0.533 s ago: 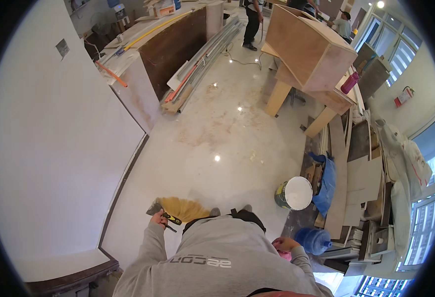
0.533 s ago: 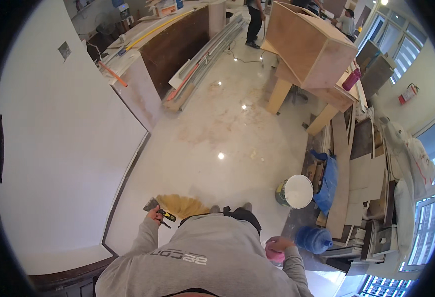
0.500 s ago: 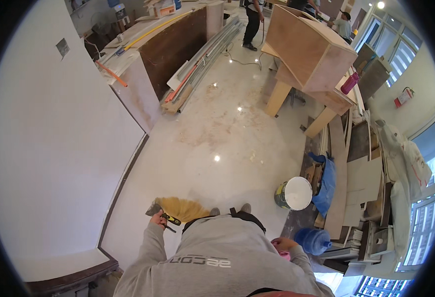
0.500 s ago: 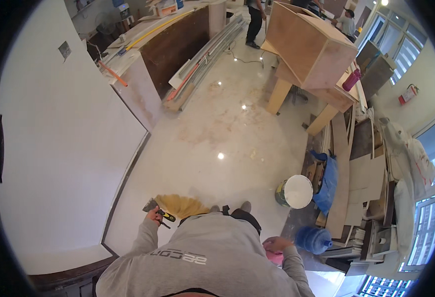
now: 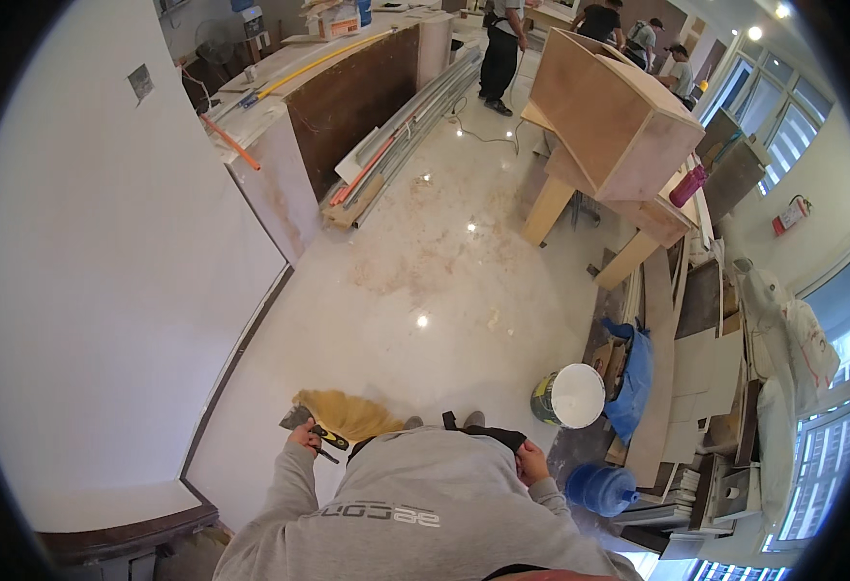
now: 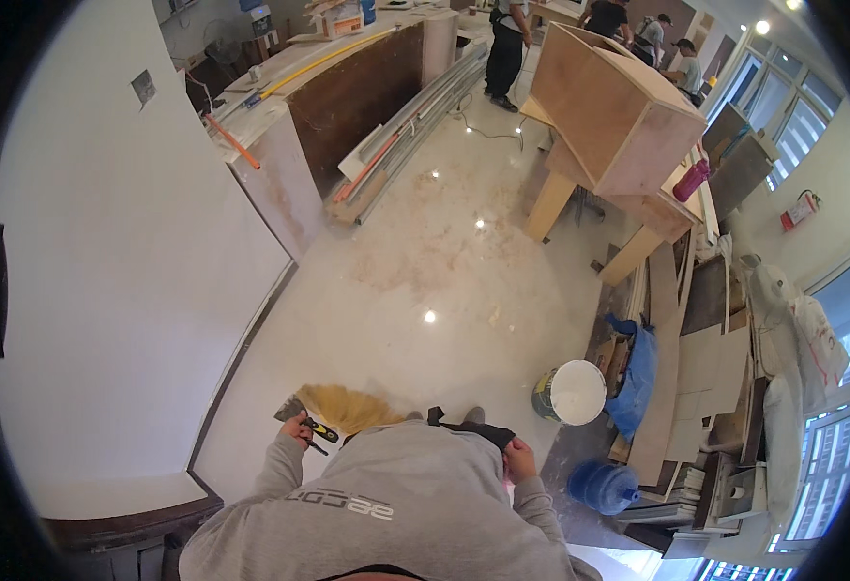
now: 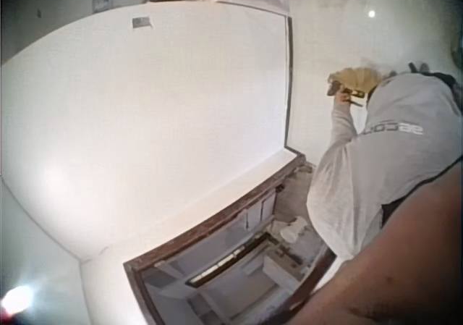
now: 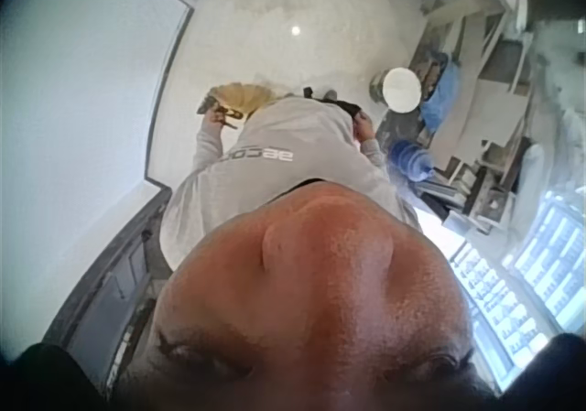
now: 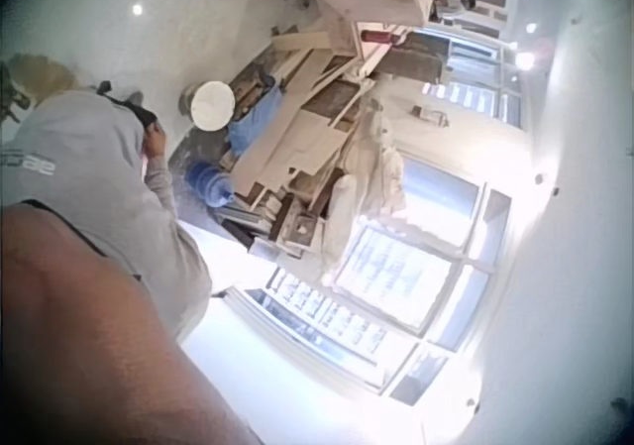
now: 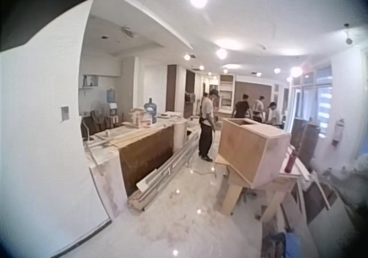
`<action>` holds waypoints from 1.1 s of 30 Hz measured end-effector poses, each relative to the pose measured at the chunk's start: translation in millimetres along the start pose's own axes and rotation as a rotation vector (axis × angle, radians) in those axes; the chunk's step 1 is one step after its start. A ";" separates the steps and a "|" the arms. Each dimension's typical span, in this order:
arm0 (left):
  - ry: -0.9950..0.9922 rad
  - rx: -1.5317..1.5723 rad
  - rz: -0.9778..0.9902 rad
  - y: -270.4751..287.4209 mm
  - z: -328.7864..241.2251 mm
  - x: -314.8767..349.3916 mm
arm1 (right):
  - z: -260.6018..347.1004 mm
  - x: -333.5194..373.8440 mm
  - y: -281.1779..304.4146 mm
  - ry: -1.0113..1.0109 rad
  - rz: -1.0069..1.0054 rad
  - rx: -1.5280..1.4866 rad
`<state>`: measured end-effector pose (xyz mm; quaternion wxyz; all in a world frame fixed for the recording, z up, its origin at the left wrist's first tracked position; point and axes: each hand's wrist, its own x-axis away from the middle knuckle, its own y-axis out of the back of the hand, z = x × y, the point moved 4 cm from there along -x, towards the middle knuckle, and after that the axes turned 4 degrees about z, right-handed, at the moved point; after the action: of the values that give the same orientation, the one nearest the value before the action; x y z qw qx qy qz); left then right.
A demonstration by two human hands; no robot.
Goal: The person kneels and scrapes debris from a glossy tiled floor using a metal scraper. They then stand and sweep the loosened debris with a broom. The person briefly wipes their face with a pink cloth before resuming sweeping.
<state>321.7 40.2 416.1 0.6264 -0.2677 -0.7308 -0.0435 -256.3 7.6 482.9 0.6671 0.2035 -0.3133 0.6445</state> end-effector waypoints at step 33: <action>0.028 -0.117 -0.037 -29.0 -13.8 3.6 | 34.4 -12.7 -32.5 0.435 -0.520 1.024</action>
<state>320.8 11.2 430.3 0.6189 -0.2898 -0.7229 -0.1015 -229.2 -27.8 503.3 0.6686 0.4316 0.2392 0.5562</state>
